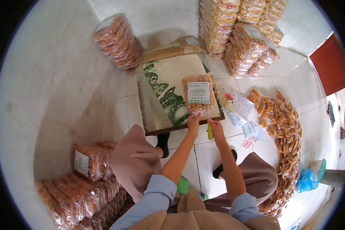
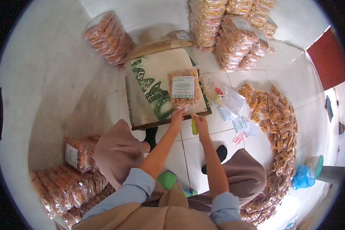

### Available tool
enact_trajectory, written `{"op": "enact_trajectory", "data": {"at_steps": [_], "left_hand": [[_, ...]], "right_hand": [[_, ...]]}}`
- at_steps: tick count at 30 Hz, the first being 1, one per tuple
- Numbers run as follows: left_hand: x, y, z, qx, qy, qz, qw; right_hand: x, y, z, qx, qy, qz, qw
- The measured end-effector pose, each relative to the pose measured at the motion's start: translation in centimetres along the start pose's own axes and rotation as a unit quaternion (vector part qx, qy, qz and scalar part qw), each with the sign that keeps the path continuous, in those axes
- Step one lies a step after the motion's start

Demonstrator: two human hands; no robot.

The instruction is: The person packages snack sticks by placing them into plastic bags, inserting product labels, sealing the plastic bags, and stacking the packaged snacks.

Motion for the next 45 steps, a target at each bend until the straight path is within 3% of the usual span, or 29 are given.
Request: {"op": "enact_trajectory", "data": {"at_steps": [1,3,5,6,9,10,11,12,13,14,15,17,18,19,20,21,22,23,25,29,33,35,36,38,41,43,45], "left_hand": [[-0.5,0.4,0.3,0.001,0.003,0.002,1.0],[-2.5,1.4,0.5,0.096,-0.017,0.016,0.995],[-3.3,0.8,-1.4,0.102,-0.042,-0.019,0.994],[-3.5,0.1,-2.3,0.11,-0.069,-0.061,0.99],[-3.4,-0.9,-3.6,0.136,-0.089,-0.053,0.985],[-3.7,-0.7,-3.2,0.136,-0.091,-0.051,0.985],[-4.0,-1.3,-2.9,0.195,-0.119,-0.002,0.974],[-3.9,-2.1,-2.5,0.255,-0.144,0.043,0.955],[-3.5,-3.0,-1.7,0.259,-0.143,0.038,0.955],[-3.2,-4.7,-1.4,0.322,-0.173,0.103,0.925],[-2.7,-6.1,-1.6,0.379,-0.203,0.172,0.886],[0.0,-9.1,-1.3,0.391,-0.191,0.198,0.878],[1.4,-9.9,-0.3,0.432,-0.171,0.255,0.848],[2.3,-10.2,0.2,0.471,-0.152,0.311,0.811],[2.6,-10.2,0.4,0.474,-0.155,0.307,0.811],[3.4,-10.2,0.8,0.455,-0.156,0.393,0.784],[3.9,-10.1,1.6,0.432,-0.157,0.475,0.75],[3.7,-10.0,2.0,0.436,-0.159,0.472,0.749],[3.0,-8.7,3.1,0.408,-0.086,0.43,0.801],[3.4,-8.7,2.8,0.41,-0.051,0.348,0.841],[4.0,-8.8,2.7,0.446,-0.074,0.363,0.815],[4.0,-8.9,2.1,0.366,-0.122,0.339,0.858],[4.1,-8.9,1.8,0.372,-0.121,0.336,0.857],[3.3,-8.0,2.5,0.248,-0.188,0.351,0.883],[2.5,-7.9,4.1,0.239,-0.14,0.318,0.906],[2.5,-8.1,3.7,0.286,-0.109,0.294,0.905],[3.3,-8.6,2.3,0.328,-0.073,0.267,0.903]], "right_hand": [[-1.3,-1.5,-0.6,-0.041,-0.11,-0.095,0.989],[-2.4,-6.2,-1.4,-0.136,-0.28,-0.348,0.884],[-2.5,-11.2,-1.1,-0.044,-0.262,-0.3,0.916],[-2.4,-12.8,-0.8,-0.044,-0.259,-0.297,0.918],[-2.1,-15.1,0.8,-0.069,-0.247,-0.379,0.889],[-2.5,-15.6,1.2,-0.016,-0.259,-0.426,0.867],[-2.9,-15.8,1.7,0.036,-0.271,-0.471,0.839],[-3.8,-12.9,1.3,0.073,-0.299,-0.404,0.862],[-4.7,-9.3,1.2,-0.056,-0.372,-0.356,0.855],[-5.5,-6.0,0.7,-0.181,-0.434,-0.301,0.83],[-5.4,-1.4,0.6,-0.256,-0.42,-0.207,0.846],[-3.6,7.4,1.5,-0.355,-0.324,-0.228,0.847],[-2.2,10.6,2.8,-0.419,-0.259,-0.239,0.836],[-0.3,12.8,5.0,-0.44,-0.204,-0.303,0.82],[1.4,14.0,6.7,-0.459,-0.148,-0.363,0.797],[2.4,14.2,7.5,-0.465,-0.147,-0.363,0.794],[3.6,14.2,8.7,-0.432,-0.141,-0.456,0.765],[4.5,13.9,9.8,-0.393,-0.135,-0.543,0.729],[4.8,13.5,10.5,-0.379,-0.132,-0.548,0.733],[4.5,12.7,11.5,-0.338,-0.113,-0.534,0.767],[4.1,12.7,12.6,-0.289,-0.086,-0.536,0.789],[3.9,12.7,12.8,-0.292,-0.08,-0.52,0.798],[3.8,12.6,13.0,-0.292,-0.073,-0.505,0.809],[3.8,11.6,14.2,-0.312,-0.08,-0.491,0.81],[3.5,11.3,14.3,-0.319,-0.092,-0.465,0.82],[2.8,10.2,16.4,-0.373,-0.064,-0.305,0.874],[1.3,12.5,13.0,-0.374,-0.112,-0.276,0.878]]}}
Point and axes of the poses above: each hand's wrist, its own z-axis towards the middle knuckle, its own x-axis out of the palm, y = z × x, the point moved 4 cm from there along z, towards the middle knuckle, and after that the axes turned 9 degrees about -z, right-handed, at the moved point
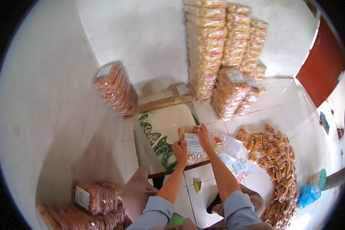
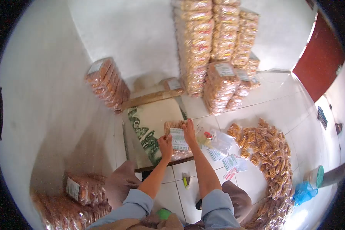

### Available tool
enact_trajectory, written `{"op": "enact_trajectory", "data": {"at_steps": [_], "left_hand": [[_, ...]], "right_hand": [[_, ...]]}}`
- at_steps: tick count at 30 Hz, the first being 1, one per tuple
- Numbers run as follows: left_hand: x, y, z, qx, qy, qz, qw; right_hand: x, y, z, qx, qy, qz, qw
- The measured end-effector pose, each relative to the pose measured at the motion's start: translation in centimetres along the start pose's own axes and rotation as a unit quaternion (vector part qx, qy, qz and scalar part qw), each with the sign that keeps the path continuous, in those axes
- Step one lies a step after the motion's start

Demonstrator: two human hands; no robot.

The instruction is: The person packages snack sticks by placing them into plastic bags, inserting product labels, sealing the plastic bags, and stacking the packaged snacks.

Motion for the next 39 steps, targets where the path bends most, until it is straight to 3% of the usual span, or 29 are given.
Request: {"op": "enact_trajectory", "data": {"at_steps": [2,3,4,5,7,8,9,10,11,16,18,22,24,26,27,28,30,32,34,36,37,39], "left_hand": [[-0.2,-1.7,-1.5,0.014,0.035,-0.05,0.998],[0.3,-1.3,-1.9,0.077,0.031,-0.102,0.991],[0.1,-3.2,-2.5,0.084,0.039,-0.106,0.99],[0.3,-5.0,-3.5,0.061,0.108,-0.189,0.974],[2.3,-6.6,-4.6,0.047,0.201,-0.292,0.934],[3.0,-7.9,-5.4,0.052,0.212,-0.294,0.931],[3.8,-9.9,-6.2,0.097,0.228,-0.282,0.927],[4.1,-12.3,-7.3,0.141,0.245,-0.269,0.921],[4.5,-14.0,-8.3,0.096,0.287,-0.216,0.928],[7.5,-19.3,-12.2,0.16,0.331,-0.225,0.903],[8.5,-21.2,-13.2,0.173,0.361,-0.279,0.873],[11.1,-23.6,-13.5,0.134,0.376,-0.298,0.867],[12.9,-24.0,-12.2,0.125,0.295,-0.242,0.916],[15.7,-25.0,-10.8,0.107,0.261,-0.238,0.93],[16.8,-24.8,-10.2,0.079,0.225,-0.224,0.945],[18.4,-24.8,-9.5,0.072,0.228,-0.226,0.944],[22.4,-24.9,-7.2,-0.023,0.263,-0.221,0.939],[26.8,-25.1,-3.8,0.014,0.3,-0.247,0.921],[31.5,-26.0,0.0,0.222,0.329,-0.323,0.859],[34.6,-26.8,4.1,0.29,0.337,-0.086,0.892],[35.7,-27.3,5.2,0.282,0.34,-0.081,0.894],[37.4,-27.8,7.3,0.324,0.242,0.131,0.905]], "right_hand": [[-2.6,-0.2,-0.7,0.019,-0.044,0.011,0.999],[-3.4,-3.0,-0.5,0.082,-0.054,0.108,0.989],[-5.6,-1.1,-1.1,0.142,-0.063,0.205,0.966],[-8.8,0.3,-2.4,0.209,-0.026,0.258,0.943],[-14.5,3.8,-4.4,0.203,-0.024,0.318,0.926],[-16.9,5.0,-5.4,0.198,-0.011,0.375,0.906],[-19.8,6.1,-6.3,0.207,-0.063,0.316,0.924],[-21.7,5.9,-6.6,0.213,-0.049,0.32,0.922],[-23.5,5.7,-7.2,0.214,-0.041,0.339,0.915],[-30.8,7.6,-10.4,0.217,-0.097,0.375,0.896],[-31.8,6.4,-10.0,0.156,-0.052,0.473,0.865],[-34.3,4.4,-10.7,0.123,-0.052,0.442,0.887],[-34.2,4.8,-13.4,0.184,-0.025,0.328,0.926],[-32.8,5.1,-13.9,0.137,-0.019,0.413,0.9],[-32.5,4.5,-12.9,0.161,-0.078,0.454,0.873],[-32.3,3.0,-11.3,0.167,-0.08,0.449,0.874],[-32.4,-0.8,-6.5,0.12,-0.184,0.398,0.891],[-33.0,-3.9,-0.9,0.07,-0.203,0.399,0.891],[-33.9,-5.7,4.2,0.06,-0.237,0.421,0.873],[-34.8,-7.3,9.2,0.056,-0.238,0.429,0.87],[-34.9,-8.3,11.5,0.066,-0.237,0.43,0.869],[-35.0,-9.9,15.4,0.058,-0.226,0.426,0.874]]}}
Point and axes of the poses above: each hand's wrist, its own z-axis towards the middle knuckle, its own x-axis out of the palm, y = z × x, the point moved 4 cm from there along z, towards the middle knuckle, and after that the axes turned 9 degrees about -z, right-handed, at the moved point
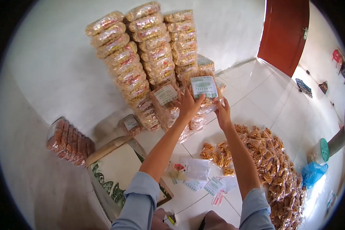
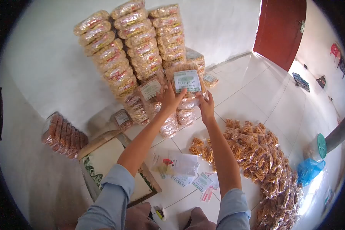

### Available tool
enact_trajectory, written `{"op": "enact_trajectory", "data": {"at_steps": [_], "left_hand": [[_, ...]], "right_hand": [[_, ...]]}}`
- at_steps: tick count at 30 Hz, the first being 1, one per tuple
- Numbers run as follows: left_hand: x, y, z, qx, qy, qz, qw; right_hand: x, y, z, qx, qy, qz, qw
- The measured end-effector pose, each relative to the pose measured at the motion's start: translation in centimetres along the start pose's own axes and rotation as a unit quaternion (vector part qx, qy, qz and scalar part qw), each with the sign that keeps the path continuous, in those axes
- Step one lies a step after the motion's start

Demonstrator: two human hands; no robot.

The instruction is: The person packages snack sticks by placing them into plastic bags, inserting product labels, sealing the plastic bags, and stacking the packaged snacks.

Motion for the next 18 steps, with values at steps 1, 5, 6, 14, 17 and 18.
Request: {"op": "enact_trajectory", "data": {"at_steps": [1,5,6,14,17,18], "left_hand": [[0.1,0.6,1.1,-0.005,0.002,0.002,1.0],[1.4,2.8,4.4,-0.031,0.062,0.067,0.995],[1.7,3.5,4.9,-0.029,0.036,0.112,0.993],[3.2,4.6,5.9,0.104,-0.133,0.318,0.933],[4.2,5.6,6.0,0.041,-0.017,0.252,0.967],[4.2,5.7,6.0,0.038,-0.014,0.259,0.965]], "right_hand": [[0.2,-0.7,1.5,0.005,0.0,0.0,1.0],[0.9,-3.0,6.0,0.021,0.025,-0.057,0.998],[0.8,-4.0,6.9,0.021,0.029,-0.068,0.997],[0.6,-6.8,10.1,-0.009,-0.053,-0.558,0.828],[0.9,-6.8,10.2,-0.012,-0.024,-0.507,0.862],[0.8,-7.0,10.3,-0.011,-0.024,-0.477,0.878]]}}
Point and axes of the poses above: each hand's wrist, its own z-axis towards the middle knuckle, its own x-axis out of the palm, y = z × x, the point moved 4 cm from there along z, towards the middle knuckle, and after that the axes turned 9 degrees about -z, right-handed, at the moved point
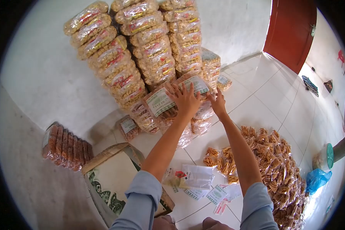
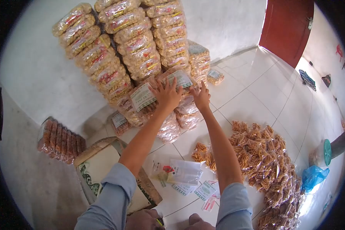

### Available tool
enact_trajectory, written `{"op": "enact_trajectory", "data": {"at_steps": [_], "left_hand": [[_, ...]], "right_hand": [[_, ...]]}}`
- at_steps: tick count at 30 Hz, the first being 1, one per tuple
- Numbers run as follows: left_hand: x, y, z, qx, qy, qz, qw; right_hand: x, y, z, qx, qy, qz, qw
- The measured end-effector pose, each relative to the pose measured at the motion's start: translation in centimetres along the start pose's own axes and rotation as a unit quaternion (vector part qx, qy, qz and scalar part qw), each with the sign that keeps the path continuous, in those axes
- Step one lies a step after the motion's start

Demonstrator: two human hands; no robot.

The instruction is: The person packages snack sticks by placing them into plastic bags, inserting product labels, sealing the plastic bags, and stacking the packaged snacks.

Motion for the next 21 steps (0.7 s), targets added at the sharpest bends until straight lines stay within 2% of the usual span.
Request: {"op": "enact_trajectory", "data": {"at_steps": [1,3,4,5,6,7,8,10,11,13,14,16,17,19,21], "left_hand": [[-0.2,-0.2,0.0,-0.002,0.004,0.005,1.0],[-0.6,-0.5,-0.1,-0.007,0.018,-0.021,1.0],[-1.0,-0.7,-0.1,-0.013,0.032,-0.045,0.998],[-1.1,-0.5,0.2,-0.012,0.03,-0.047,0.998],[-2.1,-0.3,0.4,0.034,-0.06,-0.111,0.991],[-3.2,0.1,0.3,0.079,-0.149,-0.173,0.97],[-3.6,1.3,-0.3,0.079,-0.15,-0.17,0.971],[-8.2,4.5,-3.2,-0.105,-0.2,-0.17,0.959],[-8.2,5.8,-3.8,-0.105,-0.202,-0.168,0.959],[-4.7,10.1,-5.0,-0.31,-0.097,-0.3,0.897],[-3.1,11.2,-5.0,-0.311,-0.098,-0.298,0.897],[-1.8,11.3,-4.3,-0.158,-0.144,-0.306,0.928],[-1.6,11.4,-4.0,-0.159,-0.146,-0.304,0.928],[-2.1,9.8,-2.9,-0.225,-0.008,-0.307,0.925],[-2.5,9.0,-2.7,-0.22,0.012,-0.307,0.926]], "right_hand": [[0.3,-0.6,0.3,0.0,-0.002,-0.002,1.0],[0.5,-0.5,0.3,-0.028,-0.007,0.08,0.996],[0.3,-0.2,-0.2,-0.03,-0.009,0.079,0.996],[0.0,0.5,-1.0,-0.068,-0.054,0.027,0.996],[-0.3,1.2,-1.5,-0.106,-0.098,-0.023,0.989],[-0.5,1.4,-1.7,-0.108,-0.097,-0.022,0.989],[-0.6,1.8,-1.9,-0.13,-0.08,-0.045,0.987],[-0.3,1.9,-1.7,-0.155,-0.065,-0.062,0.984],[0.0,1.7,-1.5,-0.158,-0.059,-0.068,0.983],[0.3,1.5,-1.3,-0.163,-0.049,-0.073,0.983],[0.3,1.6,-1.3,-0.16,-0.044,-0.052,0.985],[0.3,1.7,-1.3,-0.134,-0.053,-0.011,0.989],[0.3,1.8,-1.0,-0.136,-0.052,-0.01,0.989],[-0.2,1.9,-0.1,-0.155,-0.069,0.024,0.985],[0.1,1.8,0.3,-0.137,-0.055,0.005,0.989]]}}
Point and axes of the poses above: each hand's wrist, its own z-axis towards the middle knuckle, its own x-axis out of the palm, y = z × x, the point moved 4 cm from there along z, towards the middle knuckle, and after that the axes turned 9 degrees about -z, right-handed, at the moved point
